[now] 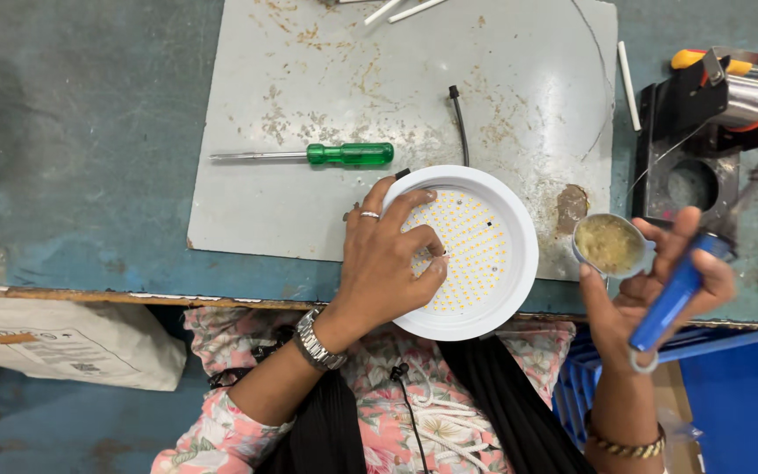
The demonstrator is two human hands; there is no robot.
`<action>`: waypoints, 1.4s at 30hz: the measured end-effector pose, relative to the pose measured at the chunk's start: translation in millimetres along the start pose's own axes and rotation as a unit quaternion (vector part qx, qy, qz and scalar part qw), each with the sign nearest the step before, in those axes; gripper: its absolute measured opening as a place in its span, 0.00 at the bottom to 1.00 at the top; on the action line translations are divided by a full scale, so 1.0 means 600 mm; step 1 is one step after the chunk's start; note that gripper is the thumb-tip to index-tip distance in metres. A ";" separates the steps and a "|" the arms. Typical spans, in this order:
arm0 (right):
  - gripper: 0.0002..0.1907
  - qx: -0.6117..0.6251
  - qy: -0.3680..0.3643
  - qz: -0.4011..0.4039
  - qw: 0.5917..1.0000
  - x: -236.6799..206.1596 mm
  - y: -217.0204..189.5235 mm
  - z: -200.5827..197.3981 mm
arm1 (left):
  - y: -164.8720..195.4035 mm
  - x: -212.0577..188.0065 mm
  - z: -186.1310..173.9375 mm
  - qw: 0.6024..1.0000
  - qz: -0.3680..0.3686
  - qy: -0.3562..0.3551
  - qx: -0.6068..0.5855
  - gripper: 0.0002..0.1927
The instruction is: The person applies flux to an LED panel and uses a soldering iron to solder individual LED points. They flip the panel to adjust a screw on the back, then return to soldering the front surface repeatedly.
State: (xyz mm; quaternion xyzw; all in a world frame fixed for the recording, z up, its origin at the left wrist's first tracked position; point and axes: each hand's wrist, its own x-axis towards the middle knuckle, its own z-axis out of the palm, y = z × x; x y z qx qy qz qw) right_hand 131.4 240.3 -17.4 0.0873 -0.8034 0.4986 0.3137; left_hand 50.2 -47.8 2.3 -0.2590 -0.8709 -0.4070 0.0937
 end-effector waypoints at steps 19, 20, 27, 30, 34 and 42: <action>0.41 -0.009 -0.256 -0.085 0.963 0.043 -0.058 0.112 | -0.008 -0.004 -0.008 1.000 0.007 0.016 -0.011 0.06; 0.41 -0.016 -0.256 -0.090 0.962 0.043 -0.059 0.112 | -0.008 -0.004 -0.008 1.000 0.008 0.015 -0.011 0.06; 0.42 -0.056 -0.264 -0.118 0.956 0.050 -0.069 0.114 | -0.007 -0.004 -0.007 1.000 0.011 0.026 -0.002 0.05; 0.42 -0.048 -0.269 -0.115 0.955 0.052 -0.072 0.116 | -0.008 -0.004 -0.008 1.000 0.008 0.020 -0.007 0.06; 0.43 -0.042 -0.275 -0.112 0.954 0.054 -0.078 0.114 | -0.007 -0.004 -0.007 1.000 0.007 0.021 -0.007 0.06; 0.41 -0.029 -0.280 -0.095 0.955 0.056 -0.089 0.107 | -0.008 -0.004 -0.007 1.000 0.011 0.022 -0.004 0.06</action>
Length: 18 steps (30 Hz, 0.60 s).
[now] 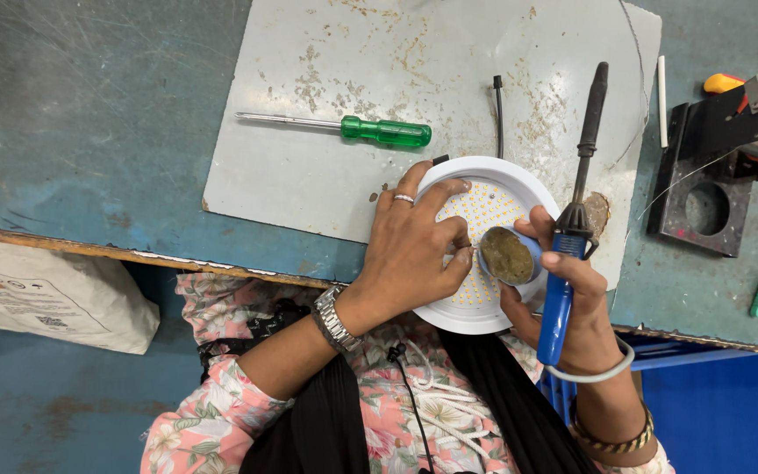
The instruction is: The person applies flux to an LED panel and uses a soldering iron to solder individual LED points. They flip the panel to adjust a screw on the back, then return to soldering the front surface repeatedly.
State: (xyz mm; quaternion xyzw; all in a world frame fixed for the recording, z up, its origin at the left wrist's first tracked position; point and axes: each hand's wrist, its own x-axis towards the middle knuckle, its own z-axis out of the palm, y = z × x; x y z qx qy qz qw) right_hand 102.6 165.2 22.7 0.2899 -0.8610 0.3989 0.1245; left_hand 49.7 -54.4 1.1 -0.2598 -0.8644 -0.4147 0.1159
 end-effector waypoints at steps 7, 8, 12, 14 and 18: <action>0.41 -0.013 0.004 -0.002 1.000 -0.003 -0.005 -0.003 | 0.001 -0.002 0.000 1.000 -0.002 -0.001 -0.001 0.07; 0.41 -0.009 0.004 -0.001 1.000 -0.004 -0.005 -0.002 | 0.001 -0.002 0.000 1.000 -0.004 -0.002 -0.002 0.07; 0.41 -0.005 0.002 0.000 1.000 -0.004 -0.006 0.000 | 0.001 -0.001 0.002 1.000 -0.001 0.000 0.007 0.07; 0.41 -0.005 -0.001 0.000 1.000 -0.004 -0.007 0.000 | 0.001 -0.002 0.000 1.000 -0.003 -0.001 0.006 0.06; 0.41 -0.002 -0.004 -0.002 1.000 -0.003 -0.009 -0.001 | 0.001 -0.002 -0.001 1.000 -0.004 -0.003 0.002 0.07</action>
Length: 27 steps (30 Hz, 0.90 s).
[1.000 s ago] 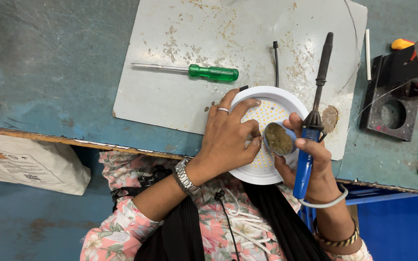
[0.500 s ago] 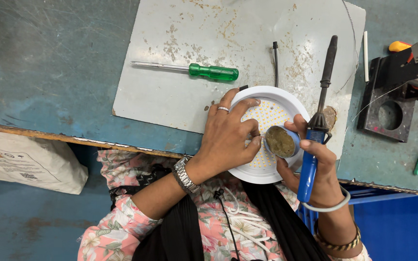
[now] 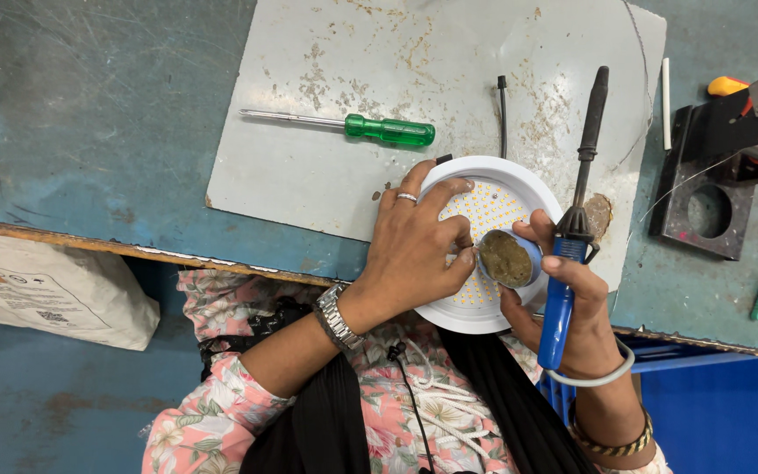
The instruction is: The person applies flux to an LED panel and uses a soldering iron to solder individual LED points. They flip the panel to adjust a screw on the back, then return to soldering the front surface repeatedly.
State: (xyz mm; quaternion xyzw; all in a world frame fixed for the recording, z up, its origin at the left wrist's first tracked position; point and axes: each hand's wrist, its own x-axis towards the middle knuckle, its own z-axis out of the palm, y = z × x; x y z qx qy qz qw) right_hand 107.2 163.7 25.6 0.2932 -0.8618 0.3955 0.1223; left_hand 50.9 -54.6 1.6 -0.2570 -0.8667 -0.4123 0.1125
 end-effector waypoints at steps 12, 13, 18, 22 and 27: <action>0.41 0.018 0.005 0.017 1.000 -0.004 0.002 -0.005 | 0.001 0.002 -0.004 1.000 -0.010 -0.007 -0.012 0.08; 0.40 0.018 0.008 0.019 1.000 -0.006 0.003 -0.007 | 0.003 0.003 -0.003 1.000 -0.012 -0.007 -0.010 0.08; 0.43 0.041 0.048 0.044 0.997 -0.022 0.006 -0.020 | 0.009 0.008 -0.001 1.000 -0.027 -0.007 -0.008 0.07; 0.46 0.002 0.099 0.064 0.993 -0.047 0.009 -0.044 | 0.011 0.011 0.004 0.999 -0.041 -0.015 -0.008 0.06; 0.50 -0.028 0.173 0.039 0.984 -0.087 0.043 -0.084 | 0.015 0.012 0.009 0.998 -0.052 -0.021 -0.012 0.06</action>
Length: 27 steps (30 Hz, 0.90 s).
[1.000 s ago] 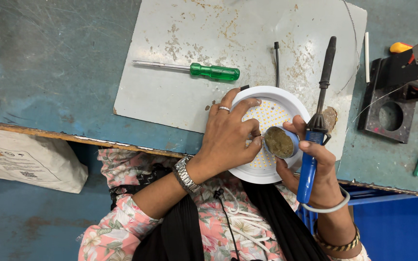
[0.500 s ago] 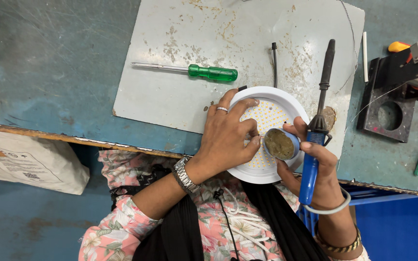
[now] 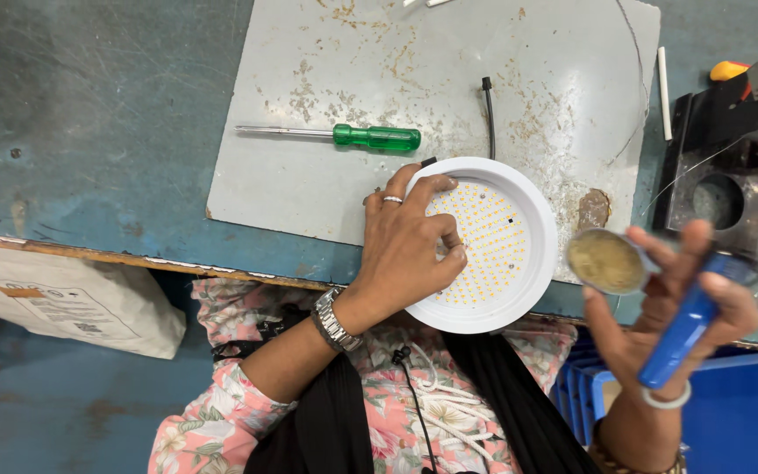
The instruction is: The person applies flux to an LED panel and uses a soldering iron to solder individual LED points. They flip the panel to adjust a screw on the back, then return to soldering the front surface repeatedly.
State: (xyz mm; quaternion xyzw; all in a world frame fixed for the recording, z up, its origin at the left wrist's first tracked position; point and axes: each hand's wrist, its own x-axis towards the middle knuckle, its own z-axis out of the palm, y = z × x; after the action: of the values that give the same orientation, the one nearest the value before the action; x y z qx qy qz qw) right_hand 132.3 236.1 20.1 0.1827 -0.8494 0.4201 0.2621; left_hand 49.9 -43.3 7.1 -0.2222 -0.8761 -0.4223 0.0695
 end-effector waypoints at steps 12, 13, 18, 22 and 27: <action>0.50 -0.024 0.074 0.113 0.991 -0.073 0.082 -0.054 | 0.012 0.005 0.008 0.999 -0.016 -0.011 0.032 0.04; 0.49 -0.037 0.071 0.118 0.990 -0.074 0.084 -0.051 | 0.012 0.005 0.008 0.999 -0.016 -0.010 0.032 0.04; 0.47 -0.055 0.057 0.122 0.989 -0.066 0.089 -0.044 | 0.016 0.004 0.010 0.999 -0.027 -0.018 0.038 0.05; 0.44 -0.043 0.051 0.124 0.990 -0.061 0.086 -0.042 | 0.019 0.006 0.014 0.998 -0.029 -0.013 0.048 0.05; 0.43 -0.067 0.044 0.112 0.990 -0.054 0.082 -0.041 | 0.020 0.004 0.015 0.998 -0.033 -0.013 0.051 0.05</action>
State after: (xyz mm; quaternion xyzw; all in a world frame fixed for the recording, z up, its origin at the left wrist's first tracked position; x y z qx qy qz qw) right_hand 139.2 287.7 -16.9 0.0493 -0.8782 0.3969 0.2622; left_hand 53.6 -28.8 10.4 -0.1945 -0.9041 -0.3765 0.0554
